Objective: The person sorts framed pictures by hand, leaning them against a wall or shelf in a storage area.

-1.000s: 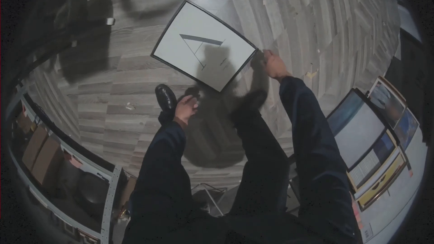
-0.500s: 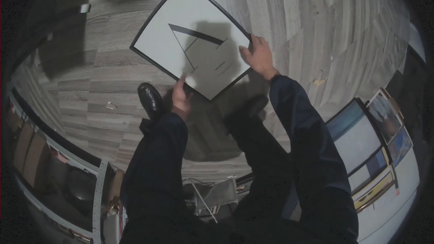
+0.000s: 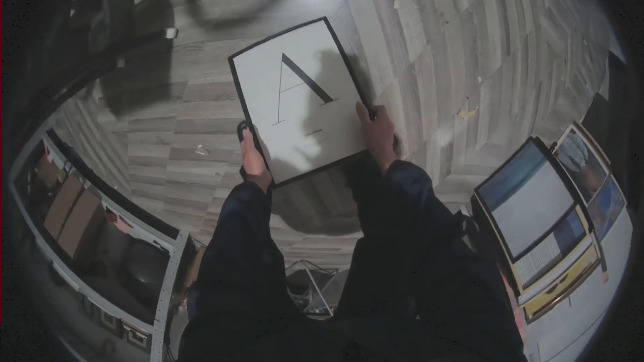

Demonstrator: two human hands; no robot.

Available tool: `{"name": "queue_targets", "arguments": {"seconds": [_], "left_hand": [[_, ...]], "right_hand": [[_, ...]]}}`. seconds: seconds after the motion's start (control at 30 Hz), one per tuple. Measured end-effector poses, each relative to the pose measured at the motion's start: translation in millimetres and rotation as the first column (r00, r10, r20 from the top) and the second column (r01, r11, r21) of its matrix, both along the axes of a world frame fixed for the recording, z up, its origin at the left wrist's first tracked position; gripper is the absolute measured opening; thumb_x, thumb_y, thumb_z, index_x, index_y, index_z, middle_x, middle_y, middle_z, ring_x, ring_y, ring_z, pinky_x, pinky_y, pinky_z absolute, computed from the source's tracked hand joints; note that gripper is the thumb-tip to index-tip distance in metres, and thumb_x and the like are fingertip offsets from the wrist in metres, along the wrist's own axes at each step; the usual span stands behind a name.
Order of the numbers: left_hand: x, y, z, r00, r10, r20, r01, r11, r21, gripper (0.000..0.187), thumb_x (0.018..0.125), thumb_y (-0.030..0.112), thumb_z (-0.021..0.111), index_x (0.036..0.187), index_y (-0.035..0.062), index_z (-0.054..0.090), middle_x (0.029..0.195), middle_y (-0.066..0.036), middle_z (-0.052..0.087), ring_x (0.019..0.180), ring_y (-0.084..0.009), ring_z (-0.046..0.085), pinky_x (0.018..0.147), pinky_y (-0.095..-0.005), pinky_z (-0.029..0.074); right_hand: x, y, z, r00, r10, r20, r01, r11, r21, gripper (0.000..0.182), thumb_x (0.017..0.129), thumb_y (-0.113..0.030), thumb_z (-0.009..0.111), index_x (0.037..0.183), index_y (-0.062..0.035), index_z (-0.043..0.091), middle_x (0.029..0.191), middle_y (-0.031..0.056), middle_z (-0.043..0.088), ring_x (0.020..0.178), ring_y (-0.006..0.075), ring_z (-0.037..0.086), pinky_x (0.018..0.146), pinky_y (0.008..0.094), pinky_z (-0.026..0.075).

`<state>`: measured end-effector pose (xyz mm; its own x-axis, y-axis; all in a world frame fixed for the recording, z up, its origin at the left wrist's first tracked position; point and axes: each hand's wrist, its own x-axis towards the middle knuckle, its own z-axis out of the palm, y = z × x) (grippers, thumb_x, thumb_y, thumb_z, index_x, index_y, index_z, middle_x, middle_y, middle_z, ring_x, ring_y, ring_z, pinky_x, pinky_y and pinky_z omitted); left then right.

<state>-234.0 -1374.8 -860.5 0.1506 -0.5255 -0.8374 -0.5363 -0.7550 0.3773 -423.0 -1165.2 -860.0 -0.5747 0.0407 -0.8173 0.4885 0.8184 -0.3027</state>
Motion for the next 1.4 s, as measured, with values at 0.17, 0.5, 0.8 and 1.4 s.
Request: {"name": "queue_targets", "arguments": {"seconds": [0.17, 0.5, 0.8, 1.4], "left_hand": [[-13.0, 14.2, 122.3, 0.985, -0.169, 0.015, 0.17, 0.984, -0.047, 0.075, 0.102, 0.054, 0.045, 0.157, 0.0052, 0.031, 0.163, -0.012, 0.032, 0.15, -0.0285, 0.03, 0.125, -0.0401, 0.022], [-100.7, 108.6, 364.1, 0.789, -0.342, -0.51, 0.377, 0.926, -0.038, 0.06, 0.102, 0.041, 0.052, 0.144, -0.0019, 0.051, 0.149, -0.013, 0.052, 0.135, -0.0237, 0.049, 0.117, -0.0351, 0.033], [-150.5, 190.3, 585.5, 0.158, -0.735, -0.66, 0.904, 0.376, -0.202, 0.048, 0.104, 0.052, 0.041, 0.115, 0.0085, 0.06, 0.125, -0.011, 0.061, 0.116, -0.0261, 0.053, 0.105, -0.0444, 0.038], [46.2, 480.4, 656.5, -0.476, -0.525, -0.706, 0.879, -0.294, -0.375, 0.064, 0.101, 0.05, 0.051, 0.14, -0.0008, 0.054, 0.145, -0.014, 0.056, 0.133, -0.0251, 0.05, 0.113, -0.0379, 0.036]], "right_hand": [[40.4, 56.5, 92.6, 0.974, -0.159, -0.159, 0.159, 0.987, -0.015, 0.061, 0.095, -0.061, 0.053, 0.111, -0.0023, 0.062, 0.107, 0.0195, 0.069, 0.103, 0.0386, 0.063, 0.091, 0.0465, 0.045], [60.6, 195.3, 426.8, 0.508, -0.75, -0.423, 0.641, 0.658, -0.396, 0.048, 0.102, -0.047, 0.053, 0.125, -0.0051, 0.06, 0.126, 0.008, 0.059, 0.12, 0.0196, 0.051, 0.106, 0.0344, 0.037], [220.0, 210.7, 633.9, -0.049, -0.974, -0.223, 0.808, 0.092, -0.581, 0.057, 0.108, -0.048, 0.033, 0.142, -0.006, 0.052, 0.145, 0.0136, 0.055, 0.135, 0.0332, 0.048, 0.111, 0.0472, 0.036], [536.4, 308.0, 723.5, -0.797, -0.602, -0.056, 0.315, -0.335, -0.888, 0.05, 0.105, -0.036, 0.044, 0.127, 0.0061, 0.06, 0.129, 0.0209, 0.066, 0.121, 0.0343, 0.063, 0.106, 0.0425, 0.05]]}}
